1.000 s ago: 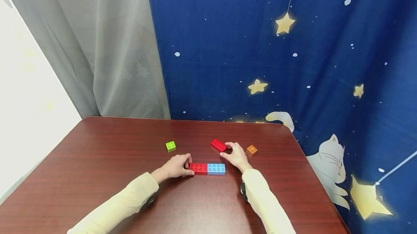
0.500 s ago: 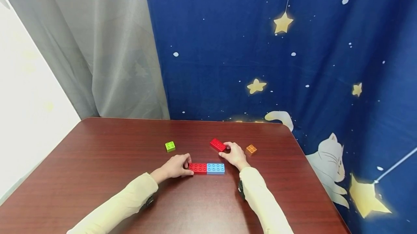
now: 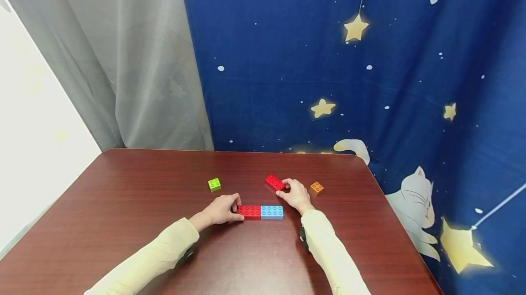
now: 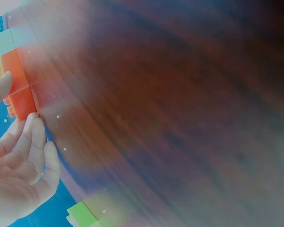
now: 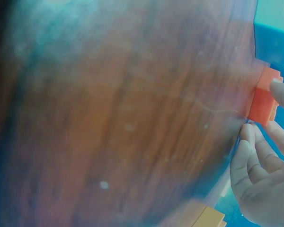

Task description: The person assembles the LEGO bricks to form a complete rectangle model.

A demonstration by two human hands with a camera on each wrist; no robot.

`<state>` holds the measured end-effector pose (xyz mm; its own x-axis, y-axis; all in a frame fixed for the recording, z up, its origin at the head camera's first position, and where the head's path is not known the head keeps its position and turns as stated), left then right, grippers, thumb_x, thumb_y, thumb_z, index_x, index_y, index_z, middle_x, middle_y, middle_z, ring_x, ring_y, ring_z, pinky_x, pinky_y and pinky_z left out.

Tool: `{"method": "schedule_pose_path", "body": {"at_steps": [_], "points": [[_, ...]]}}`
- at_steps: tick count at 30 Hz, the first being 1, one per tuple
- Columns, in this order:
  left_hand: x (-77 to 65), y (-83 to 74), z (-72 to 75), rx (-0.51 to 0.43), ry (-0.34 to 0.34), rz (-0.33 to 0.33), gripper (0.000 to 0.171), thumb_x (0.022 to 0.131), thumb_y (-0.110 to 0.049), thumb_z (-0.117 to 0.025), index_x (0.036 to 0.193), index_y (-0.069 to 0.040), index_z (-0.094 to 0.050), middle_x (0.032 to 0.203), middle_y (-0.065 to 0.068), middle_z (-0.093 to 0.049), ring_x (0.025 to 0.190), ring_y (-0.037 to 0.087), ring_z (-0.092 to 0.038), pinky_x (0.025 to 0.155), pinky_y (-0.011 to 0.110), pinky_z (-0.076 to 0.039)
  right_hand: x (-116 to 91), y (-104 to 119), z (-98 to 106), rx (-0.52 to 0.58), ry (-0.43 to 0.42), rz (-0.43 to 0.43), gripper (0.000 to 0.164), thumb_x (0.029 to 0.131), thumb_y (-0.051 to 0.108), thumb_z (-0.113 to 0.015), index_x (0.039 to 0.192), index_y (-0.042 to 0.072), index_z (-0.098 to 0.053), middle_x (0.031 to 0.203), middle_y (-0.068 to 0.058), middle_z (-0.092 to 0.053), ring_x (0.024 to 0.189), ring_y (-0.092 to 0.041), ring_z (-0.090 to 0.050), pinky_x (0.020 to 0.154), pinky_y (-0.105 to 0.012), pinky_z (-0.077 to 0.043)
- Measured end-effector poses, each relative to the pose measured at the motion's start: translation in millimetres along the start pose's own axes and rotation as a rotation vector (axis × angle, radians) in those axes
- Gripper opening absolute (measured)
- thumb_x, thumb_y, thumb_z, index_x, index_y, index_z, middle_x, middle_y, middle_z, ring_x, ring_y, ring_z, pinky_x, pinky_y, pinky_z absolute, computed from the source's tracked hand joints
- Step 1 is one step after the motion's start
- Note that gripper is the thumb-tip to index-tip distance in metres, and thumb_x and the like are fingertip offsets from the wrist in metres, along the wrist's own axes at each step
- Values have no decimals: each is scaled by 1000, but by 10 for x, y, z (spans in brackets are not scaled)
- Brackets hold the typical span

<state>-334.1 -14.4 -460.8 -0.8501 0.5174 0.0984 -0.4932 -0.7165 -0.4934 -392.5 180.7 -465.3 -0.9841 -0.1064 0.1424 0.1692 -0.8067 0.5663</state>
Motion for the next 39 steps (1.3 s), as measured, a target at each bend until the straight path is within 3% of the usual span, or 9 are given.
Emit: {"method": "schedule_pose_path", "body": {"at_steps": [4, 14, 28, 39], "points": [[-1, 4, -4, -5, 5, 3, 35, 68, -30, -75, 80, -11, -49, 65, -2, -48, 57, 9, -42, 51, 25, -36, 2, -6, -8, -11, 0, -10, 40, 73, 26, -72, 107, 9, -60, 91, -3, -59, 83, -20, -53, 72, -40, -41], [1, -1, -3, -1, 7, 3, 35, 68, -30, -75, 80, -11, -49, 65, -2, -48, 56, 9, -42, 52, 25, -36, -28, 54, 33, 6, -9, 66, 33, 74, 17, -71, 103, 3, -61, 89, -6, -59, 75, -19, -53, 67, -35, -41], [7, 14, -13, -3, 10, 8, 35, 68, -31, -75, 81, -11, -49, 65, -3, -47, 57, 9, -43, 52, 25, -36, -107, -36, 53, 106, 63, 75, 34, 74, 11, -70, 106, 4, -60, 90, -6, -56, 62, -15, -46, 57, -27, -40], [5, 29, -27, 3, 16, 21, 35, 68, -33, -75, 82, -12, -50, 65, -4, -47, 56, 8, -43, 52, 24, -36, -182, -17, 166, 107, 85, 150, 34, 75, 10, -68, 107, 4, -60, 89, -5, -56, 60, -13, -45, 56, -26, -40]]}}
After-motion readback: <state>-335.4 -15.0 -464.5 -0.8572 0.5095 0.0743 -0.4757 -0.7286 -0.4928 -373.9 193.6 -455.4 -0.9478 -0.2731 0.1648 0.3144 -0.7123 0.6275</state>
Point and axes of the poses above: each hand's wrist, its own x-axis towards the middle knuckle, its own z-axis out of the back of the hand, y = z × x, the point moved 10 cm from there along x, towards the middle knuckle
